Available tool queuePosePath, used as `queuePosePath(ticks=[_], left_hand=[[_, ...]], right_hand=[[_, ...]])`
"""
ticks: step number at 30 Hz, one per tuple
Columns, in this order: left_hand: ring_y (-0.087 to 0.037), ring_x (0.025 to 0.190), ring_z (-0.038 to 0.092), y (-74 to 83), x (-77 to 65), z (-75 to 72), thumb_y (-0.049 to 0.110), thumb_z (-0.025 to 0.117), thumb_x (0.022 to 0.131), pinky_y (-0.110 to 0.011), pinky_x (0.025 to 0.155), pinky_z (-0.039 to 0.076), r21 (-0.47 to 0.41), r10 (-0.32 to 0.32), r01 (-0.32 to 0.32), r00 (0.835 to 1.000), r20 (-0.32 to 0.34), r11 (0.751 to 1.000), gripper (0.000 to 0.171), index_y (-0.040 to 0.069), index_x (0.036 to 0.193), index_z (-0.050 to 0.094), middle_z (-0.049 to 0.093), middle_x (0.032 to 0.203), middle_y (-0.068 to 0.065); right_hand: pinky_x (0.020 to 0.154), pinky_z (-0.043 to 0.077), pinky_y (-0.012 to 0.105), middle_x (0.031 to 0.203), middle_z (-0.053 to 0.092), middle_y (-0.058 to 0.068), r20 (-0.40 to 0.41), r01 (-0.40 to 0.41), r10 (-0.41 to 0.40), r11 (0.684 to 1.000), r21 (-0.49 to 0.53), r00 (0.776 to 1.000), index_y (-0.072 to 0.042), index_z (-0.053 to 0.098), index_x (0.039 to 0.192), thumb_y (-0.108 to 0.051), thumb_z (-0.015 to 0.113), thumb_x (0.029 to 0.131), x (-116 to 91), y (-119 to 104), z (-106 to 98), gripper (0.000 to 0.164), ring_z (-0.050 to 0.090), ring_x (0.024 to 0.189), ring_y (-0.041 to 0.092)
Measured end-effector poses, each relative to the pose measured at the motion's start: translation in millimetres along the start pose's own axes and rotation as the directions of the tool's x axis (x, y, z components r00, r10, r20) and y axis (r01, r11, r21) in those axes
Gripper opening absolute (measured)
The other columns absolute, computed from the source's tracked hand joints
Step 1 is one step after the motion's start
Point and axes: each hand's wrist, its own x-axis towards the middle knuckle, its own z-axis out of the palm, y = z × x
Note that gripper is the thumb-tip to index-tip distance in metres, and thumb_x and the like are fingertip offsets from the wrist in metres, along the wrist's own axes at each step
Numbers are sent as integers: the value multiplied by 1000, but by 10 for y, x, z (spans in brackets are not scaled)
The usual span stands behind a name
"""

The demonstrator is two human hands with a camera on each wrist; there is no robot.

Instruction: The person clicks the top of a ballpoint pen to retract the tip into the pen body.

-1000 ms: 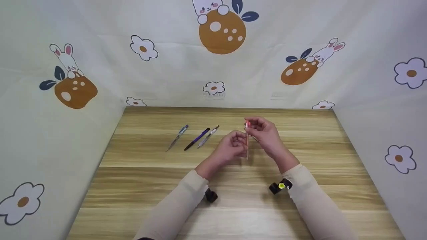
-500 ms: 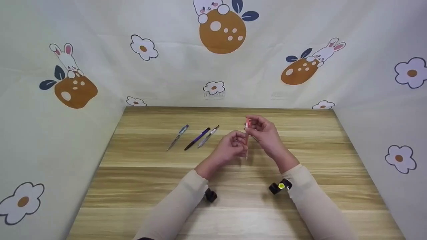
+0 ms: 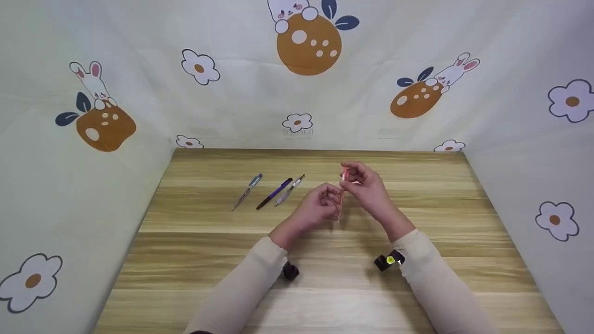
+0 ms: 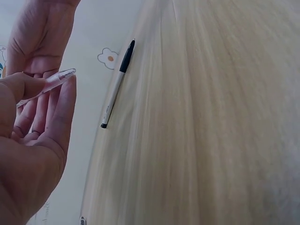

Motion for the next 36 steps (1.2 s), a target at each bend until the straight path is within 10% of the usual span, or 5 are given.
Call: queuePosePath(ticks=[15,36], left_hand=[[-18,94,66,26,-56,-143,-13,66,91,-25,76,59,117,-71,74,997,-29,990,37,-2,127,66,67,107,-7],[-15,86,66,35,-175,-423,-3,71,96,-25,69,56,362,-168,211,975,-146,908,30,2,125,71,69,105,-5]], right_hand=[[95,59,45,125,68,19,51,78,-68,968,-239,996,0,57,152,-4,82,99,-20,54,-54,59,70,111,34],[96,59,60,129,62,23,141,135,-85,909,-395,986,4,55,152,0,82,98,-45,194,-94,60,66,114,43]])
